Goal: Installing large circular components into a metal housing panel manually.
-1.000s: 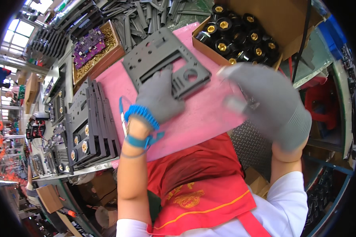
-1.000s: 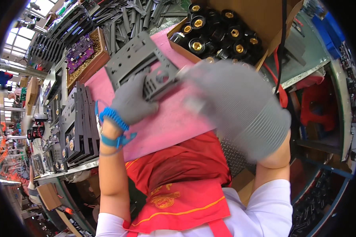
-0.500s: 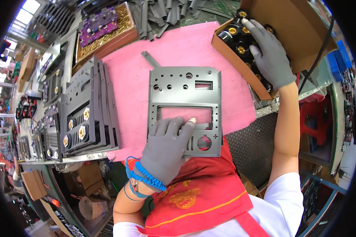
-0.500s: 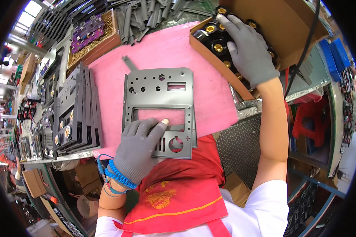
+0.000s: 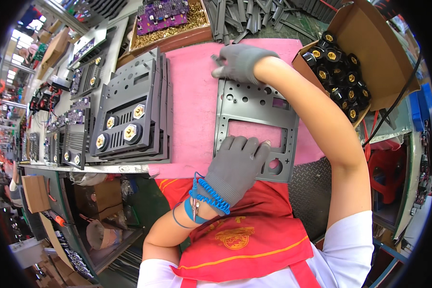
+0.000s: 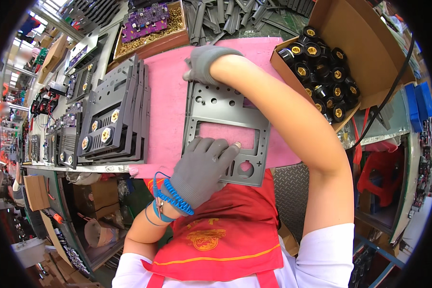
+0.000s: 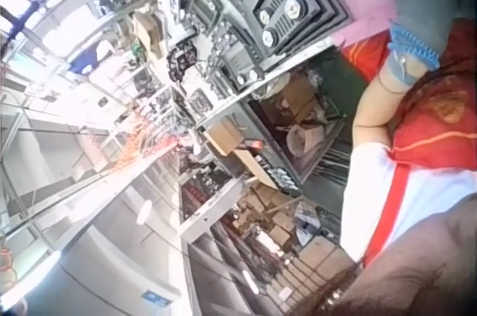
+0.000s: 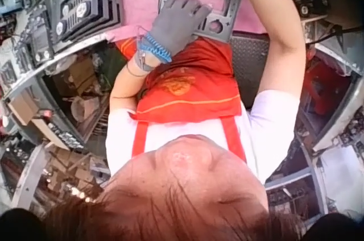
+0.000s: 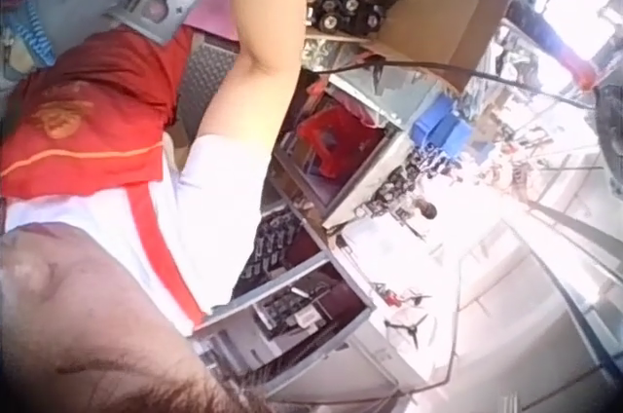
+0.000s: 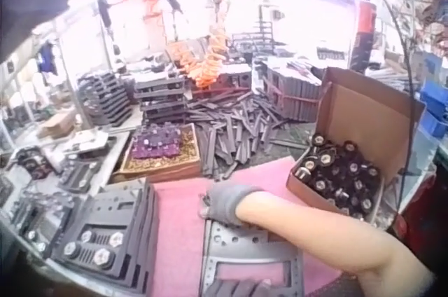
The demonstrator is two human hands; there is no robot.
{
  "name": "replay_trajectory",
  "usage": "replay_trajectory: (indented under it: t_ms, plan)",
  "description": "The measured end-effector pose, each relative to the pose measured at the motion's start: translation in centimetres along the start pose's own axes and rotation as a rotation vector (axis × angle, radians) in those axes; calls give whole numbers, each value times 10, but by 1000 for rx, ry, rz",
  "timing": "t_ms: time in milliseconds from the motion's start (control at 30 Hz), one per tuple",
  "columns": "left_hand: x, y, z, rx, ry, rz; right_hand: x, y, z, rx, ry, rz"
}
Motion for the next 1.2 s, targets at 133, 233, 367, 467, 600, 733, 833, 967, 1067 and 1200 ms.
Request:
replay_trajectory:
  t_ms: [133,233,367,467,600,733,833,967,1067,1200]
  plan:
    - [0,1,-2,-3,0,4,-12,-29,7,-194,-289,116]
    - [0,-3,-3,65,8,-18,-77,-34,29,-512,-714,-92]
    - [1,-10,10,110,69,-3,-142,-3,67,-859,-713,-294]
    - [14,-15,16,70,16,16,-146,59,87,-948,-270,-322]
    - [12,-9,16,-68,-96,-57,-195,125,63,-801,9,-313]
    - [5,-3,32,-107,-95,-28,-196,147,10,-552,217,-287]
    - [1,1,33,-41,-30,-1,-194,153,8,-639,197,-328]
    - [-9,4,43,-81,34,5,-162,169,12,-931,196,-288]
    - [-14,15,55,-238,246,-45,-101,187,8,-983,-431,-33]
    - [-13,28,55,-520,651,58,-6,201,-1,-879,-324,274]
Point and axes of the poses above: each hand's wrist, its own y-axis away from the middle knuckle, its own z-axis out of the back of the hand, x = y × z, the point moved 6 cm from there along -y, towards the middle knuckle, and after that the axes turned 10 degrees about y, right-handed, at the moved point
